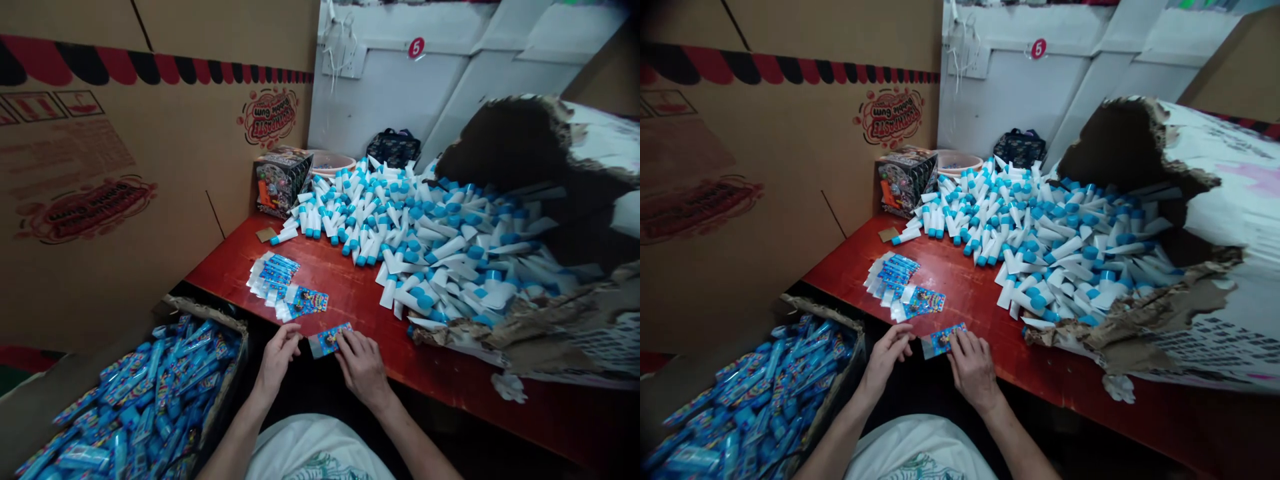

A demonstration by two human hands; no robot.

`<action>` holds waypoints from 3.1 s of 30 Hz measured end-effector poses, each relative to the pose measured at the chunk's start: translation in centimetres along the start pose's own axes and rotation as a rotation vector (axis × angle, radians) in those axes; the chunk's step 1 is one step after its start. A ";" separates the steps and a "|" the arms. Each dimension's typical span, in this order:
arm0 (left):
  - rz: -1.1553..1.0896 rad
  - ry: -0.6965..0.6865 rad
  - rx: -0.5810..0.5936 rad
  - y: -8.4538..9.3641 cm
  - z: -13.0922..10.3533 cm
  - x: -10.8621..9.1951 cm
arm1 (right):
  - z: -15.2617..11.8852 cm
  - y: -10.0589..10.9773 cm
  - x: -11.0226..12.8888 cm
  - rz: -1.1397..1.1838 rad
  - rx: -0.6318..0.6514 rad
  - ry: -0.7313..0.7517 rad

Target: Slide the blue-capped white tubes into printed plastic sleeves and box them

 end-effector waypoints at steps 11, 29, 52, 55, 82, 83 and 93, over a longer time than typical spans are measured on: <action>-0.177 0.012 0.312 -6.5 0.8 -3.0 | 3.7 -1.1 -3.3 0.808 0.142 -0.626; -0.467 0.091 -0.039 -9.4 8.5 -3.1 | 10.6 -7.0 -6.9 0.903 0.190 -0.691; -0.996 0.316 -0.144 -3.6 11.9 -4.3 | 21.0 -9.3 -14.9 -0.302 0.311 -0.151; -1.004 0.309 -0.132 -3.0 11.1 -4.3 | 20.7 -8.7 -14.1 -0.312 0.336 -0.113; -0.882 0.047 -0.254 -3.4 5.0 -5.7 | 10.0 3.3 1.4 0.361 0.182 -0.174; -0.880 0.048 -0.254 -3.6 4.9 -5.6 | 9.8 3.5 1.3 0.346 0.182 -0.174; -0.870 0.097 -0.259 -3.8 4.5 -5.5 | 9.0 4.7 1.0 0.518 0.147 -0.266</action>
Point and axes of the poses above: each hand's wrist, its own z-axis towards the middle knuckle, its own y-axis out of the back of the hand, x = y × z, the point moved 6 cm from there along z, towards the middle knuckle, and after that the axes turned 8 degrees about -x, right-handed, at the moved point
